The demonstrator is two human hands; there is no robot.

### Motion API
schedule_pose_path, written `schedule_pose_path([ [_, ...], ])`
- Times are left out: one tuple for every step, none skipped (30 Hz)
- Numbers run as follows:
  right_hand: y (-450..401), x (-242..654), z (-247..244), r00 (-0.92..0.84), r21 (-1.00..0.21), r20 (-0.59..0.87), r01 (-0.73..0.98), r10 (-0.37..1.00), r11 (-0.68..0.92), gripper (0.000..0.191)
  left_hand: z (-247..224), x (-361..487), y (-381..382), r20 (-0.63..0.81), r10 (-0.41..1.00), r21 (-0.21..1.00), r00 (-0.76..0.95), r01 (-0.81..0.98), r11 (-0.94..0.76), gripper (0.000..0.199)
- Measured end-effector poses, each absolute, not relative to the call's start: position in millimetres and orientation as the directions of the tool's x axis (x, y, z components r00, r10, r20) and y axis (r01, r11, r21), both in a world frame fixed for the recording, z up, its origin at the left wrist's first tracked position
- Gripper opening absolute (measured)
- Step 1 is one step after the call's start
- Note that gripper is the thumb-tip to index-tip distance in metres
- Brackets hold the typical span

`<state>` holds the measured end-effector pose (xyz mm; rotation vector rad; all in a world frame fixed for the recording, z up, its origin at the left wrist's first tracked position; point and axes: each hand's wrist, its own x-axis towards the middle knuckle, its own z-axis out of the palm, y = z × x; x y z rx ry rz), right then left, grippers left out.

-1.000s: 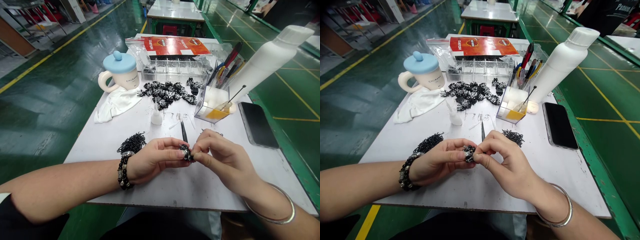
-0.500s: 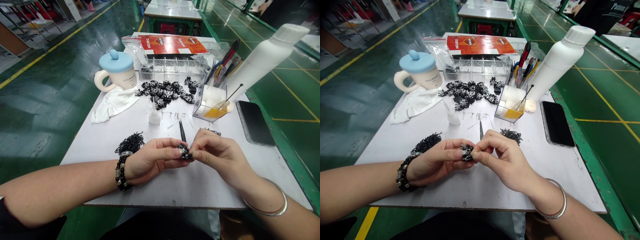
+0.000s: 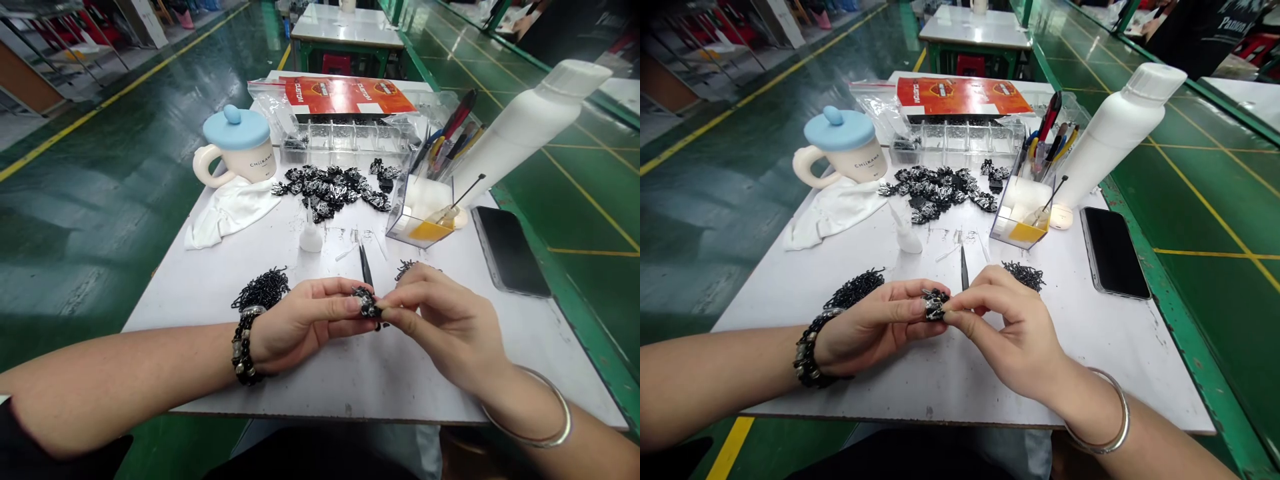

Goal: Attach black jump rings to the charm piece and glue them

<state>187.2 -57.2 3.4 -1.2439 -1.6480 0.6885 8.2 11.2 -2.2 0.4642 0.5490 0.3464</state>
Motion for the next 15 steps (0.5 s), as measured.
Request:
schedule_pose_path([
  [-58.0, 186.8, 2.9, -0.065, -0.82, 0.378, 0.439, 0.923, 0.367, 0.013, -2.2, 8.1, 11.2, -0.418, 0.434, 0.502, 0.798, -0.195, 0.843, 0.023],
  [-58.7, 186.5, 2.6, -0.075, -0.798, 0.41, 0.454, 0.909, 0.397, 0.016, -2.2, 8.0, 11.1, -0.42, 0.434, 0.497, 0.797, -0.198, 0.845, 0.024],
  [-59.2, 186.2, 2.6, -0.085, -0.778, 0.434, 0.466, 0.897, 0.421, 0.019, -2.3, 7.8, 11.0, -0.421, 0.434, 0.494, 0.797, -0.201, 0.846, 0.024],
  [-59.6, 185.9, 2.9, -0.094, -0.762, 0.453, 0.475, 0.886, 0.44, 0.021, -2.3, 7.6, 10.8, -0.421, 0.433, 0.489, 0.797, -0.202, 0.848, 0.024],
  [-59.8, 185.7, 3.5, -0.101, -0.747, 0.471, 0.482, 0.876, 0.457, 0.022, -2.5, 7.4, 10.6, -0.42, 0.431, 0.485, 0.798, -0.204, 0.85, 0.024],
  [-59.7, 185.4, 4.2, -0.108, -0.733, 0.487, 0.49, 0.867, 0.472, 0.022, -2.7, 7.2, 10.3, -0.418, 0.431, 0.481, 0.8, -0.207, 0.852, 0.024],
  [-59.3, 185.2, 4.9, -0.114, -0.719, 0.5, 0.498, 0.858, 0.485, 0.023, -3.0, 7.0, 10.1, -0.418, 0.428, 0.476, 0.801, -0.209, 0.854, 0.024],
  [-58.8, 185.0, 5.6, -0.123, -0.705, 0.51, 0.508, 0.852, 0.495, 0.024, -3.3, 6.8, 10.0, -0.42, 0.426, 0.471, 0.801, -0.209, 0.857, 0.023],
  [-58.3, 184.7, 6.2, -0.131, -0.693, 0.517, 0.516, 0.846, 0.503, 0.025, -3.6, 6.7, 9.9, -0.422, 0.423, 0.467, 0.802, -0.208, 0.859, 0.023],
  [-57.8, 184.5, 6.5, -0.138, -0.684, 0.52, 0.523, 0.843, 0.508, 0.027, -3.9, 6.6, 10.0, -0.423, 0.422, 0.466, 0.802, -0.207, 0.861, 0.023],
  [-57.5, 184.3, 6.6, -0.144, -0.68, 0.522, 0.526, 0.841, 0.511, 0.028, -4.2, 6.6, 10.1, -0.422, 0.421, 0.465, 0.803, -0.207, 0.861, 0.022],
  [-57.5, 184.1, 6.5, -0.146, -0.68, 0.521, 0.525, 0.841, 0.512, 0.029, -4.3, 6.7, 10.3, -0.42, 0.42, 0.465, 0.805, -0.207, 0.861, 0.022],
  [-57.8, 184.0, 6.2, -0.144, -0.684, 0.519, 0.521, 0.843, 0.51, 0.029, -4.3, 6.8, 10.6, -0.415, 0.419, 0.465, 0.808, -0.208, 0.861, 0.022],
  [-58.5, 183.9, 5.7, -0.138, -0.695, 0.515, 0.511, 0.846, 0.506, 0.029, -4.3, 6.9, 10.8, -0.406, 0.418, 0.465, 0.813, -0.21, 0.86, 0.022],
  [-59.3, 183.9, 5.1, -0.129, -0.711, 0.506, 0.497, 0.853, 0.498, 0.028, -4.1, 7.0, 11.0, -0.396, 0.416, 0.467, 0.819, -0.21, 0.859, 0.023],
])
